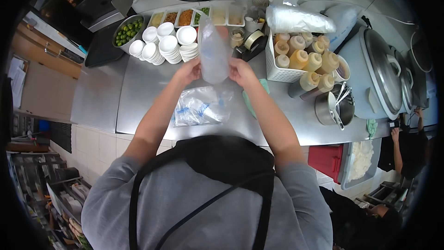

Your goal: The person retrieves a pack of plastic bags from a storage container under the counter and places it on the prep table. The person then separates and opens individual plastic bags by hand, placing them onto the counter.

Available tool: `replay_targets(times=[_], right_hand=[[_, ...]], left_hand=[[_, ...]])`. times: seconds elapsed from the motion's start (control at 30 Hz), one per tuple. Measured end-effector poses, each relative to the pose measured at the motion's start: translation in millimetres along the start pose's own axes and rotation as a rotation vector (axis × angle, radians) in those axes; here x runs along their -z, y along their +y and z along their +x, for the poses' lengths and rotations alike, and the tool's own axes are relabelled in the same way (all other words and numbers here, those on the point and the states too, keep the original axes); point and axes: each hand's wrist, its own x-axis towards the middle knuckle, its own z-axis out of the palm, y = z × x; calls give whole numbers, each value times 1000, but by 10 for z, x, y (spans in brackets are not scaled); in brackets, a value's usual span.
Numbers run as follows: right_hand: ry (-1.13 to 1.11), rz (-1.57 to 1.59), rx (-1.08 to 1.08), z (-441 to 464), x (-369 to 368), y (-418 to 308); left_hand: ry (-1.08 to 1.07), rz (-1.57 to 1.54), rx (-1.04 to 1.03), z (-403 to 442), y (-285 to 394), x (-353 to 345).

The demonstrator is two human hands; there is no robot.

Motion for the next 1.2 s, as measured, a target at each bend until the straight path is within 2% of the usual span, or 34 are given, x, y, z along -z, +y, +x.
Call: replay_targets(times=[0.07, 0.1, 0.13, 0.17, 0.23, 0.27, 0.3, 0.33, 0.4, 0.43, 0.5, 0.57, 0.63, 0.7, 0.73, 0.8, 0.83, 0.9, 0.93, 1.0, 1.13, 1.2], right_hand=[[-70, -106, -32, -322, 124, 100], [-64, -104, -37, -464, 177, 99], [-20, -387, 107, -594, 225, 66], [24, -670, 253, -705, 297, 44], [248, -1168, 607, -902, 550, 4], [338, -1436, 667, -999, 706, 13], [428, -1704, 723, -1082, 849, 50], [430, -1703, 720, -1155, 975, 134], [440, -1898, 625, -1248, 1148, 304], [440, -1897, 624, -1295, 1077, 291], [466, -1794, 937, -1393, 792, 276], [229, -1523, 1016, -1214, 699, 468], [-75, -1465, 874, -1038, 593, 726], [-190, -1287, 627, -878, 444, 958], [-193, -1286, 632, -833, 406, 1018], [-345, -1251, 573, -751, 363, 1090], [-345, -1250, 576, -723, 403, 1076], [-321, -1053, 257, -693, 581, 952], [-314, -1053, 260, -730, 634, 848], [-247, -994, 38, -889, 632, 588], [-119, -766, -21, -1013, 440, 621], [-238, -906, 148, -834, 490, 935]], left_hand=[[-40, -62, -22, -238, -127, 40], [3, 144, -123, -343, -182, 41], [44, 351, -228, -433, -234, 50], [43, 350, -224, -486, -334, 113], [4, 588, -438, -600, -529, 246], [-1, 589, -435, -722, -543, 248], [58, 805, -480, -847, -546, 257], [119, 1020, -524, -965, -544, 239], [130, 1032, -567, -1120, -588, 201], [143, 1042, -612, -1167, -614, 190], [149, 1025, -657, -1154, -754, 241], [151, 1011, -703, -1116, -859, 277], [100, 1038, -716, -1107, -931, 274], [137, 1123, -701, -1156, -937, 208], [178, 1207, -684, -1182, -940, 187], [211, 1207, -686, -1189, -968, 166], [236, 1202, -683, -1186, -989, 168], [254, 1210, -693, -1166, -1022, 192], [274, 1217, -700, -1163, -1033, 195], [266, 1211, -699, -1167, -1029, 185], [262, 1236, -702, -1176, -1016, 166], [263, 1233, -719, -1171, -1024, 160]])
